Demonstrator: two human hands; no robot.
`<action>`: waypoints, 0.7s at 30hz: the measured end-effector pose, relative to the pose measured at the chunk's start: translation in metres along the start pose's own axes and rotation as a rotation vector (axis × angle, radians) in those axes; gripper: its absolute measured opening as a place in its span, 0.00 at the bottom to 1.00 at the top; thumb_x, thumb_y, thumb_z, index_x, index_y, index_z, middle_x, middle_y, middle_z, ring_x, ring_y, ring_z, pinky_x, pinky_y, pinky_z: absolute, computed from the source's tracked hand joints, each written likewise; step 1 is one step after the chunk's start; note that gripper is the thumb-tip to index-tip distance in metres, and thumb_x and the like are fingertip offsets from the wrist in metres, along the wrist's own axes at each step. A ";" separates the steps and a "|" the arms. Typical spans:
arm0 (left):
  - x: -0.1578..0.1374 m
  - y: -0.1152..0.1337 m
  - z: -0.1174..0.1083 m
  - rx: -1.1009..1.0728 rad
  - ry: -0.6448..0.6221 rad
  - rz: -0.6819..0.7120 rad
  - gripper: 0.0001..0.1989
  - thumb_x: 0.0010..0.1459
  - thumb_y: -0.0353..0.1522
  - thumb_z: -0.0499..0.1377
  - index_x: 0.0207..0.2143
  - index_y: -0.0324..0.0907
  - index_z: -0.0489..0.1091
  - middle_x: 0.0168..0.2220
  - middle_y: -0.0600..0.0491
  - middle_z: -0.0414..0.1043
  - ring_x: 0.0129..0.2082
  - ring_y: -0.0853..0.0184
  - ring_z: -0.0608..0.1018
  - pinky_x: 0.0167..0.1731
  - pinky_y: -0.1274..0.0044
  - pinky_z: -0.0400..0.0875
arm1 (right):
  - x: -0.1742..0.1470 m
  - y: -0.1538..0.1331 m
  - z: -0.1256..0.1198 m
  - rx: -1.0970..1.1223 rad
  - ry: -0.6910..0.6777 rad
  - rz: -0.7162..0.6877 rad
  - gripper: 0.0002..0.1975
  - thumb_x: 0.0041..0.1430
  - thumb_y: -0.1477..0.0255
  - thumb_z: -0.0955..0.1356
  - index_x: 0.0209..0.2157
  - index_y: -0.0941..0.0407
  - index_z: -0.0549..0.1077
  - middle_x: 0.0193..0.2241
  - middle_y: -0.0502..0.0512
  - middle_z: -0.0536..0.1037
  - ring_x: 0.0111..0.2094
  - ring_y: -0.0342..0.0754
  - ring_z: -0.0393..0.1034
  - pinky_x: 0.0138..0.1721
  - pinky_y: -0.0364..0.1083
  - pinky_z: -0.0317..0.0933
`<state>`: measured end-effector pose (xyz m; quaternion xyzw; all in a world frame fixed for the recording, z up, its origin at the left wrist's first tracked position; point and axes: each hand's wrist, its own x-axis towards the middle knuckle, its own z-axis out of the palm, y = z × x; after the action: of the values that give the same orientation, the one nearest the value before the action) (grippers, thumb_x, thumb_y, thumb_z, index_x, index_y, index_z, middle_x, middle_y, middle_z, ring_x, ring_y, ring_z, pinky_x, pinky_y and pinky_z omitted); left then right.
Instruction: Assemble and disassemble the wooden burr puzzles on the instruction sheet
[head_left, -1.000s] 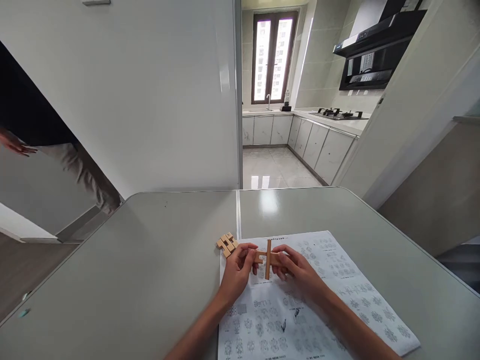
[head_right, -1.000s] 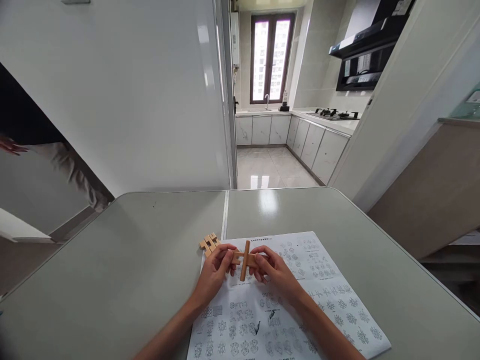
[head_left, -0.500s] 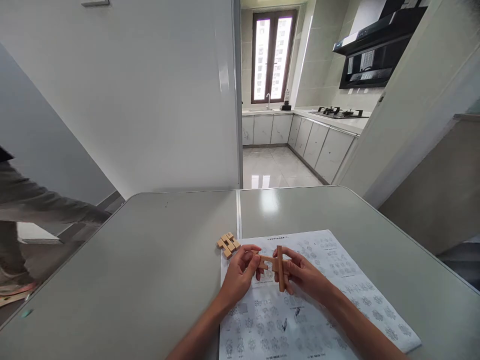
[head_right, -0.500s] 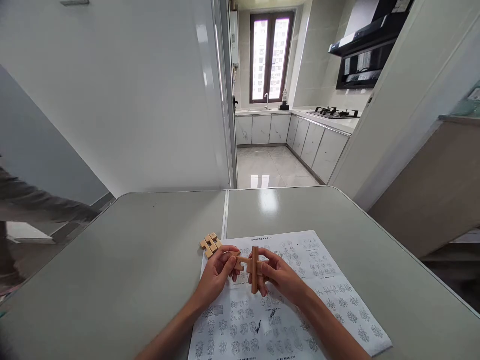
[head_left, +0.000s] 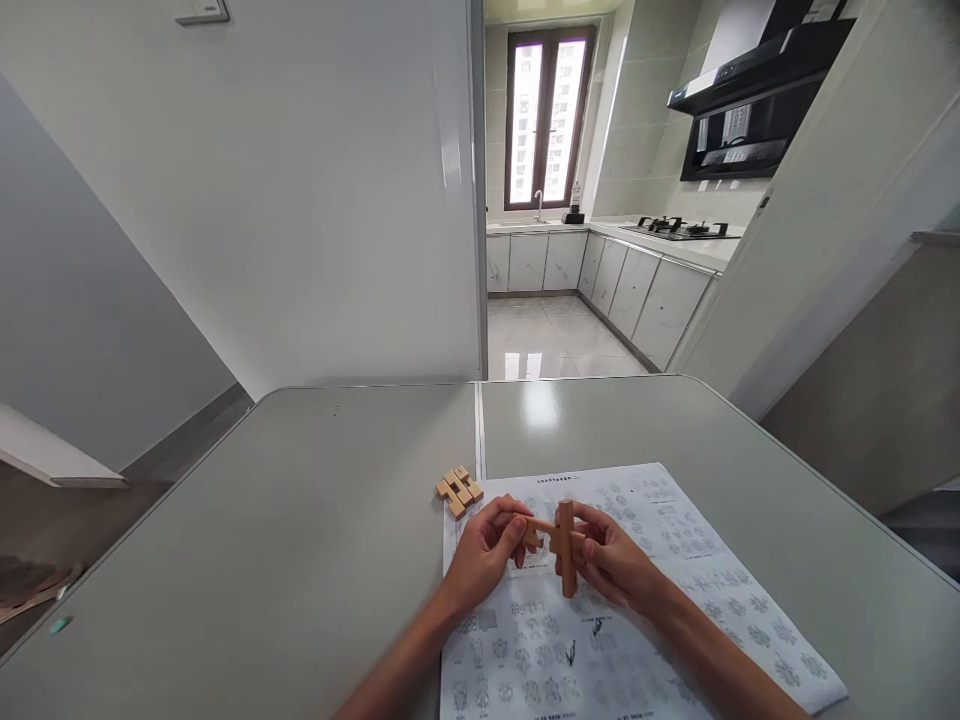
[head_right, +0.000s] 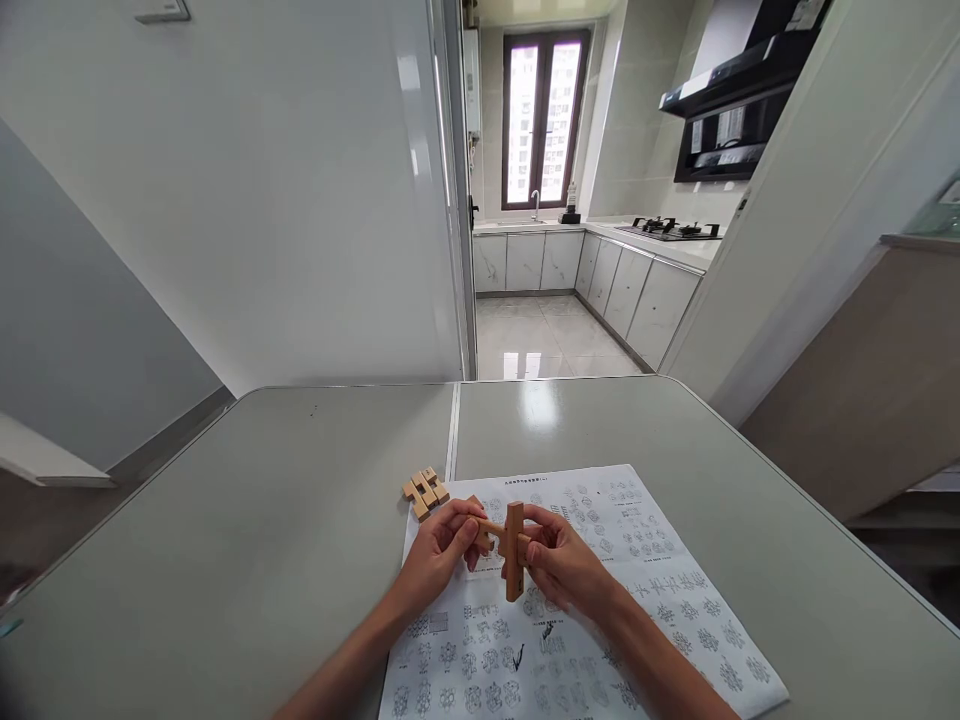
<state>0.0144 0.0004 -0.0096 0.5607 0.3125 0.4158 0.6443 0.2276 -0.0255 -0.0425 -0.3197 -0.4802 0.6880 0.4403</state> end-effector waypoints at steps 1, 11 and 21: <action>0.000 0.000 0.000 -0.005 0.001 0.001 0.21 0.62 0.49 0.63 0.40 0.39 0.70 0.28 0.53 0.72 0.24 0.71 0.72 0.26 0.79 0.67 | 0.000 0.000 0.001 0.002 0.013 0.002 0.40 0.46 0.37 0.73 0.50 0.53 0.73 0.25 0.53 0.81 0.07 0.35 0.51 0.17 0.42 0.53; 0.001 -0.001 0.000 -0.007 0.005 -0.020 0.21 0.63 0.49 0.62 0.41 0.39 0.71 0.28 0.54 0.73 0.22 0.73 0.69 0.27 0.78 0.65 | -0.005 -0.007 0.000 0.007 -0.031 0.063 0.40 0.53 0.41 0.72 0.58 0.54 0.70 0.10 0.45 0.70 0.11 0.44 0.62 0.22 0.44 0.59; 0.004 0.000 -0.002 -0.002 0.022 -0.038 0.21 0.63 0.49 0.62 0.40 0.39 0.70 0.29 0.55 0.72 0.21 0.74 0.69 0.25 0.78 0.64 | -0.001 -0.002 0.002 0.098 -0.035 -0.024 0.25 0.63 0.50 0.71 0.50 0.53 0.68 0.25 0.52 0.83 0.07 0.37 0.60 0.19 0.41 0.60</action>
<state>0.0146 0.0045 -0.0095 0.5494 0.3297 0.4100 0.6492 0.2269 -0.0272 -0.0401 -0.2800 -0.4574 0.7107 0.4553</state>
